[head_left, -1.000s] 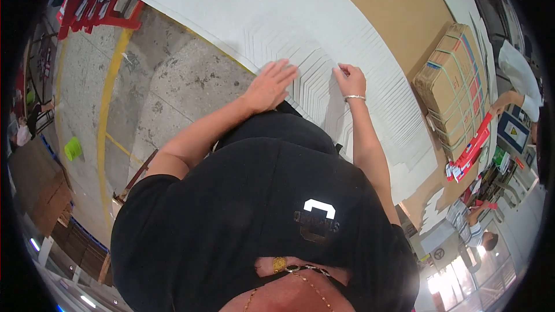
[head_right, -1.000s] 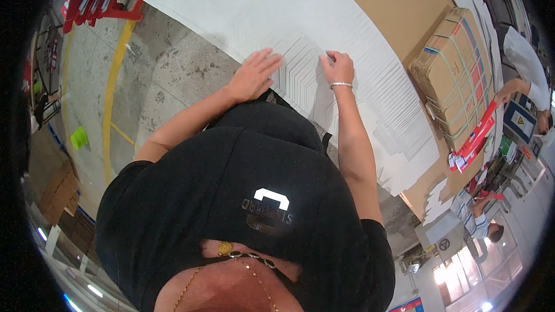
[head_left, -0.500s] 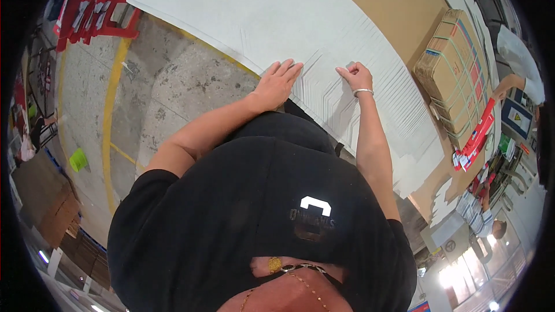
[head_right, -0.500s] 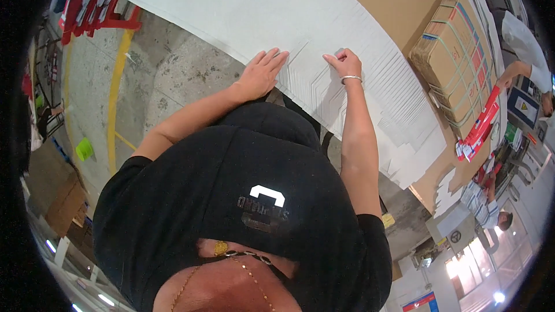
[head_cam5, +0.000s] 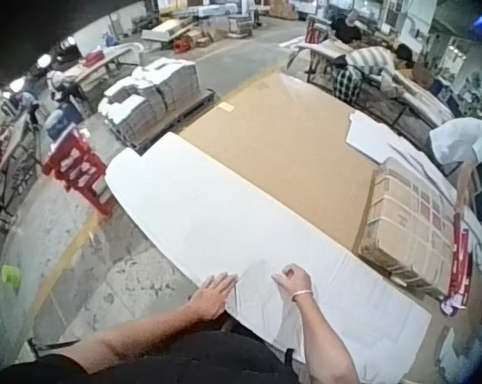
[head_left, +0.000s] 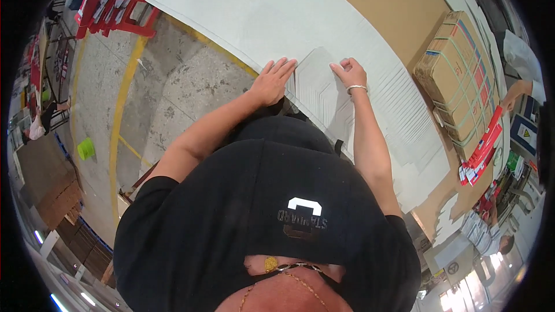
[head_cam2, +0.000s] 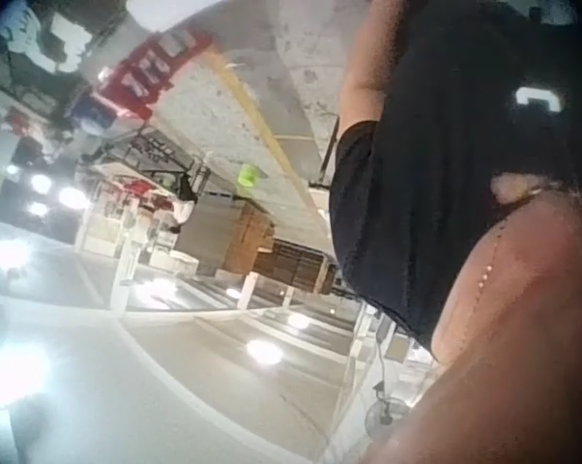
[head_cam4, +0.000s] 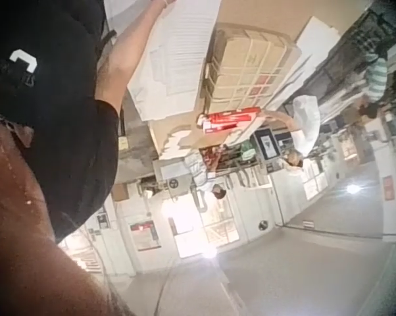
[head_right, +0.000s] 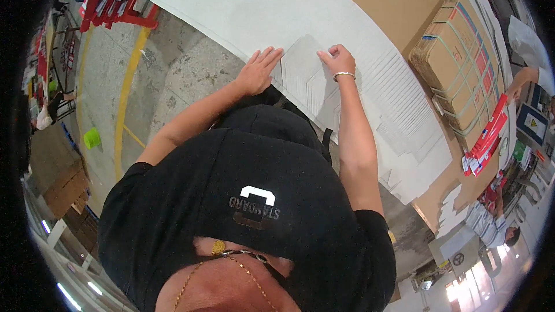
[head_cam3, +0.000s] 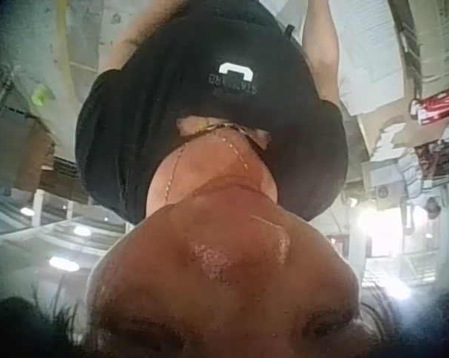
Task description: The recorder is sorting and stacking flat white cardboard/paper pieces on a large workbench in a production facility.
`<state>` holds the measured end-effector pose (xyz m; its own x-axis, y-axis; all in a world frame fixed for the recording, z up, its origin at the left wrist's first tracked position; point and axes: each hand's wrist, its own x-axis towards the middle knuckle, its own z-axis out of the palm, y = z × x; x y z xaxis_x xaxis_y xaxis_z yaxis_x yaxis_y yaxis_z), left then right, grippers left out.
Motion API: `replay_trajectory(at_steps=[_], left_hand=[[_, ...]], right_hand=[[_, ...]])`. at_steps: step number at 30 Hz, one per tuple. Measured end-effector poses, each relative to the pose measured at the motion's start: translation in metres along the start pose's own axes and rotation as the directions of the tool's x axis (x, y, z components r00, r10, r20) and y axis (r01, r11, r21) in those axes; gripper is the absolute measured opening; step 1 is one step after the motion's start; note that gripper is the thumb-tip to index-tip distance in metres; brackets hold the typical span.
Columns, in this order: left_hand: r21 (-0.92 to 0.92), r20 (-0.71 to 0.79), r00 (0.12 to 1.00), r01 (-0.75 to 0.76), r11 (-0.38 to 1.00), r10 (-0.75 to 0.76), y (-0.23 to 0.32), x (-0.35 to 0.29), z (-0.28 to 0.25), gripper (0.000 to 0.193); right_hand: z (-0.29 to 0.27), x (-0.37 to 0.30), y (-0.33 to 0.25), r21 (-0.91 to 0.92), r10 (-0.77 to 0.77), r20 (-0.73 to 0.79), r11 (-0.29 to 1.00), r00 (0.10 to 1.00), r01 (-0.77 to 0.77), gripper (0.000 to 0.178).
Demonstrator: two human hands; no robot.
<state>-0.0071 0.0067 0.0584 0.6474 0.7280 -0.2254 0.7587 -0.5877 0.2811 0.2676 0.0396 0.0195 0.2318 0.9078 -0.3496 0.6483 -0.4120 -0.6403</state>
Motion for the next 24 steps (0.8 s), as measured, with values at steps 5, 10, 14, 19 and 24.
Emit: replay_trajectory(at_steps=[5,10,14,19,24], left_hand=[[-0.18,-0.099,0.995,-0.007,0.984,-0.012,-0.003,-0.005,0.008,0.078],[-0.193,-0.138,0.987,0.051,0.98,-0.078,0.003,-0.004,0.012,0.076],[-0.177,-0.131,0.989,0.041,0.983,-0.065,0.0,-0.003,0.01,0.076],[-0.118,-0.108,0.993,0.039,0.992,-0.052,0.003,-0.005,0.005,0.075],[-0.128,-0.154,0.987,0.031,0.991,-0.051,0.002,-0.004,0.006,0.075]], right_hand=[[0.006,0.001,-0.015,-0.052,-0.055,-0.041,0.997,0.998,0.053,0.045],[0.003,0.001,-0.015,-0.054,0.023,-0.022,0.998,0.999,-0.024,0.047],[0.006,0.006,-0.014,-0.085,0.017,-0.005,0.996,1.0,-0.018,0.05],[0.007,0.005,-0.011,-0.105,0.039,-0.01,0.994,0.999,-0.04,0.051],[0.007,0.005,-0.009,-0.082,0.024,-0.018,0.996,1.0,-0.025,0.05]])
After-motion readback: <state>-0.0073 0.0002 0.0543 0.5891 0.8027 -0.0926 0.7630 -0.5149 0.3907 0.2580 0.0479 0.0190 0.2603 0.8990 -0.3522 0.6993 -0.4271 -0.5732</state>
